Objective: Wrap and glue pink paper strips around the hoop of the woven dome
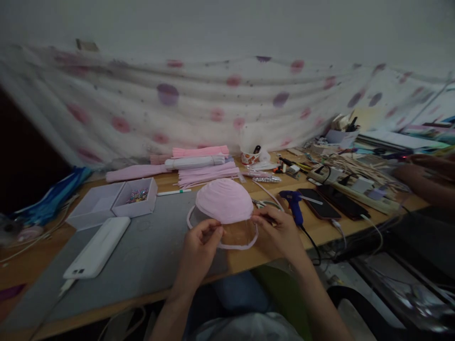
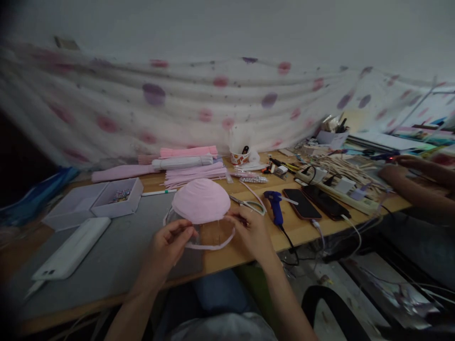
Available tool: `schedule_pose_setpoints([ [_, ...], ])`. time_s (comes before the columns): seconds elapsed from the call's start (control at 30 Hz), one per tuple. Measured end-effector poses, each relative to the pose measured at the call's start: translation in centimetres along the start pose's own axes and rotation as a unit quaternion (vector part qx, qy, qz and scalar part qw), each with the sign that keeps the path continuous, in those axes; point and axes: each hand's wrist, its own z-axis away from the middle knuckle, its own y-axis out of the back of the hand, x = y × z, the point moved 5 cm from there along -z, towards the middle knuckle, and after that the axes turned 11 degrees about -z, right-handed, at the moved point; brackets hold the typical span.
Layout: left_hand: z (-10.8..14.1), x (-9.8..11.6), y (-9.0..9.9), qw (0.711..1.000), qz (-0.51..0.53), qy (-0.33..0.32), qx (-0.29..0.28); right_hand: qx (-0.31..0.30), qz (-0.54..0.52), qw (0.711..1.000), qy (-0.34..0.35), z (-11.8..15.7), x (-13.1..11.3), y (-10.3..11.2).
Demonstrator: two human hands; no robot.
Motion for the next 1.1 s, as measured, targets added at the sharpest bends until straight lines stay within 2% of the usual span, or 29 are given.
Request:
schedule_pose_setpoints([
  [0.27,-0.7,0.3,0.6,0.999,0.003,-0.022,0.024,0.010,0.004,1.000,0.017,-0.1,0.0,-0.3],
  [0.47,-0.3,1.0,1.8,0.996,-0.058,-0.050,0.035,0.022,-0.003,1.000,0.015,-0.7,-0.2,-0.9],
  [0.53,0.0,1.4,2.6,0.983,-0.153,-0.080,0.059,0.035,-0.008,0.999,0.015,-1.1,-0.1,-1.2],
  [0.63,0.4,2.1,2.9,0.930,-0.313,-0.184,0.067,0.063,-0.017,0.998,0.014,-1.7,0.3,-1.5],
  [0.73,0.7,1.8,2.3,0.876,-0.385,-0.284,0.063,0.089,-0.026,0.996,0.011,-2.1,0.8,-2.0],
  [0.83,0.7,0.7,1.5,0.841,-0.421,-0.331,0.075,0.101,-0.032,0.994,0.008,-2.4,1.2,-2.4],
  [0.97,0.4,-0.2,1.2,0.846,-0.399,-0.348,0.067,0.093,-0.029,0.995,0.011,-2.4,1.0,-2.6],
  [1.1,0.2,0.3,1.8,0.859,-0.371,-0.338,0.099,0.078,-0.008,0.997,0.015,-2.3,0.3,-2.0],
])
